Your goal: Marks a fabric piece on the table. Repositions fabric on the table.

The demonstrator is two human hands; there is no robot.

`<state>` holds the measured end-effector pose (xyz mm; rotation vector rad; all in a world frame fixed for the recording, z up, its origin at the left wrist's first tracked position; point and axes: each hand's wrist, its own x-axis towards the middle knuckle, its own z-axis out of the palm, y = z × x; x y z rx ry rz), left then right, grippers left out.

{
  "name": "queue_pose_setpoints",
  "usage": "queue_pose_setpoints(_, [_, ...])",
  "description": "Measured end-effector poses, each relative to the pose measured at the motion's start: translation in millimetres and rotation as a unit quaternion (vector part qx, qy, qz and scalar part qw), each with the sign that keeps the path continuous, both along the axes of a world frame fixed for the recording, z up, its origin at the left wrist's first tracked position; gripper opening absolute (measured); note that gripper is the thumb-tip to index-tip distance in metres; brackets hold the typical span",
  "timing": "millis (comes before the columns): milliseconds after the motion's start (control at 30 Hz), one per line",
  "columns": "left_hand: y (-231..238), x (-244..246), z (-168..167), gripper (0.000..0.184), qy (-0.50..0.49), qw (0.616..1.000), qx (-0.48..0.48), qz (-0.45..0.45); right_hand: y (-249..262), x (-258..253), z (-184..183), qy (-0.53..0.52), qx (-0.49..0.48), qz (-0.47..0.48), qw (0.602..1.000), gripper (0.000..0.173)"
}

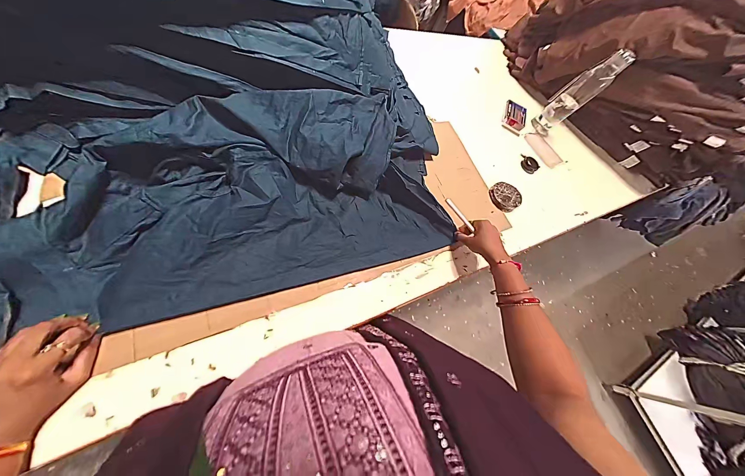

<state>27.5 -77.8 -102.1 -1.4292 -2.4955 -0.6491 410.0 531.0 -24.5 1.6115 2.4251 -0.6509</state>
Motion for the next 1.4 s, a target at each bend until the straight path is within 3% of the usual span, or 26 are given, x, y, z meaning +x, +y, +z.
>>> queue_pose_setpoints(100, [-3.9,1.0,6.2,0.035,0.012,0.999,-0.028,-0.016,-25.9,-14.3,0.6,-0.049,0.038,-0.005,0.998,0.032])
queue_pose_setpoints(200, [-10.1,5.9,4.5,0.036,0.019,0.999,-0.038,-0.030,-24.9,-10.1,-4.9,-0.013,0.040,-0.015,0.999,0.040])
queue_pose_setpoints(300, [-14.9,9.6,13.4,0.037,0.008,0.999,-0.036,0.010,-21.7,0.6,-19.8,0.057,0.039,0.038,0.997,0.048])
queue_pose_setpoints(400, [-15.0,7.8,22.2,0.027,-0.015,0.999,-0.015,0.036,-29.6,-1.5,-24.1,0.056,0.054,0.114,0.990,0.042])
queue_pose_setpoints(600, [-22.9,-15.7,16.9,0.020,0.039,0.998,-0.018,-0.048,-26.0,-16.2,-8.8,-0.026,0.080,0.151,0.985,0.039])
queue_pose_setpoints(733, [-24.3,-26.5,18.5,0.020,0.096,0.991,-0.021,-0.096,-10.2,-48.7,15.3,-0.112,0.045,0.182,0.976,0.036])
queue_pose_setpoints(900, [-30.1,-17.0,26.7,0.021,0.133,0.980,-0.035,-0.141,11.1,-76.6,28.0,-0.086,0.016,0.149,0.985,0.036])
queue_pose_setpoints(1067, [-32.1,-1.5,35.1,0.016,0.109,0.986,-0.081,-0.098,18.8,-61.9,7.6,-0.006,-0.038,0.073,0.997,0.029])
queue_pose_setpoints(1133, [-32.2,5.3,41.4,0.019,0.064,0.988,-0.122,-0.065,20.7,-53.7,11.8,0.008,-0.071,0.048,0.996,0.038])
queue_pose_setpoints(1300, [-22.7,24.5,34.5,0.027,0.014,0.986,-0.166,0.030,-4.7,-4.3,45.8,0.125,-0.063,0.004,0.990,0.024])
queue_pose_setpoints(1400, [-14.8,39.8,27.9,0.031,0.007,0.975,-0.187,0.116,-20.4,1.4,38.9,0.153,-0.093,-0.008,0.984,0.018])
